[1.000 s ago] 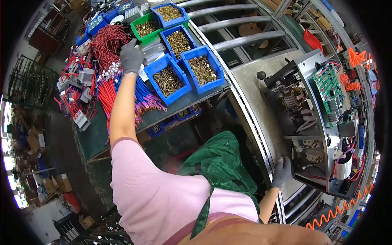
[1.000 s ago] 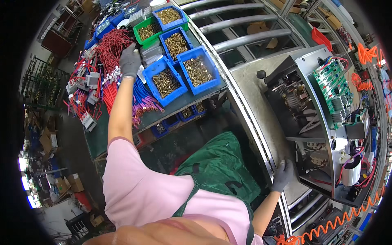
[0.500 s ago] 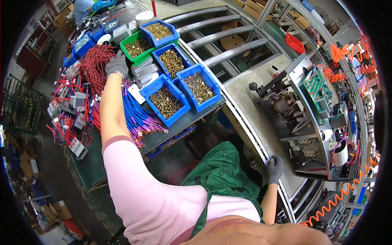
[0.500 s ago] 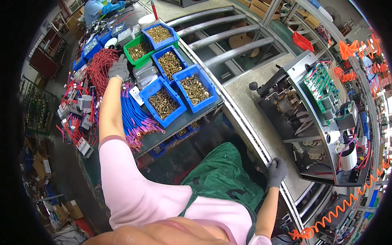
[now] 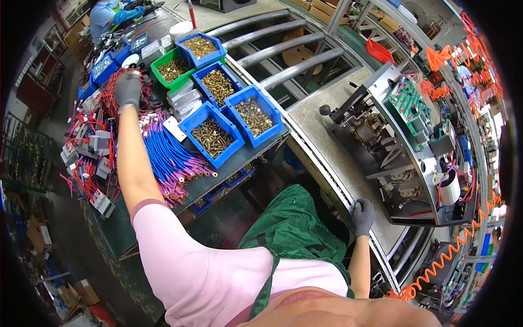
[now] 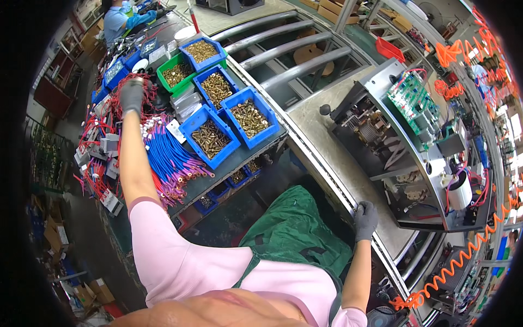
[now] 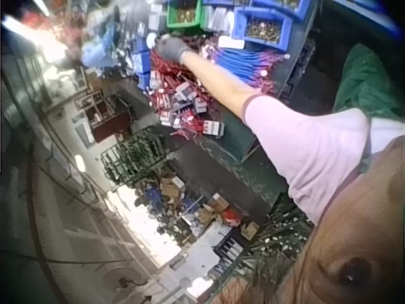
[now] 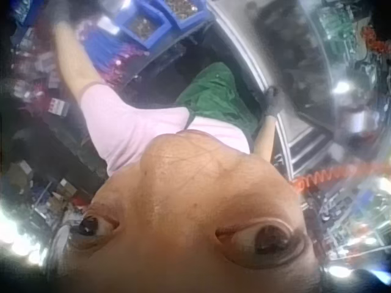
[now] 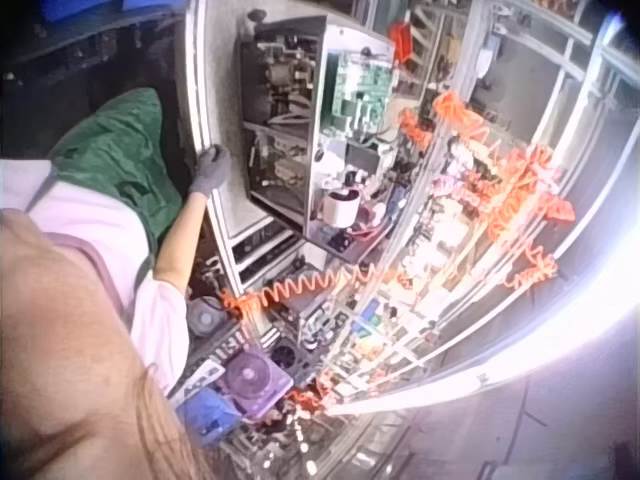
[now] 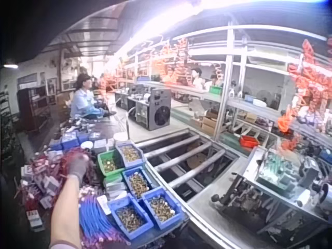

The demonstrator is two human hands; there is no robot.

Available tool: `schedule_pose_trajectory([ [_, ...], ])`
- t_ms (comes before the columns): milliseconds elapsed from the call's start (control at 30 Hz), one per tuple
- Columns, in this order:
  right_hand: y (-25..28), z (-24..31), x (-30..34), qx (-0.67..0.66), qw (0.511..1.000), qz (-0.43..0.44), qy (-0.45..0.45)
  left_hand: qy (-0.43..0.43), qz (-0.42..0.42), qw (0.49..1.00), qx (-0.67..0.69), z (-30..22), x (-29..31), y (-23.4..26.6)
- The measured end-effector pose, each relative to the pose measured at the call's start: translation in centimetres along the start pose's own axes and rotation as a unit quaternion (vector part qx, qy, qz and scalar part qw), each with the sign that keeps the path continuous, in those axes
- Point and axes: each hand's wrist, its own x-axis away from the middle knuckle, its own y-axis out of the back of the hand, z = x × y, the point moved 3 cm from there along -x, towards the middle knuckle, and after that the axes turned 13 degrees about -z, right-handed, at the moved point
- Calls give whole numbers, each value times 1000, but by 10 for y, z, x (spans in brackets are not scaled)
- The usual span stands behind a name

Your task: Assembling electronic components into a chassis, including wiring a PCB and large capacitors.

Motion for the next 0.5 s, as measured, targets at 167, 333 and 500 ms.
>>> schedule_pose_trajectory([
  [167, 4, 3, 0, -22, 999, 10, -25, 165, -96, 890, 415, -69, -44, 67],
  [333, 9, 8, 1, -31, 999, 11, -27, 56, -176, 865, 467, -148, -32, 124],
  [500, 10, -1, 5, -41, 999, -6, -8, 77, -173, 807, 560, -171, -51, 144],
])
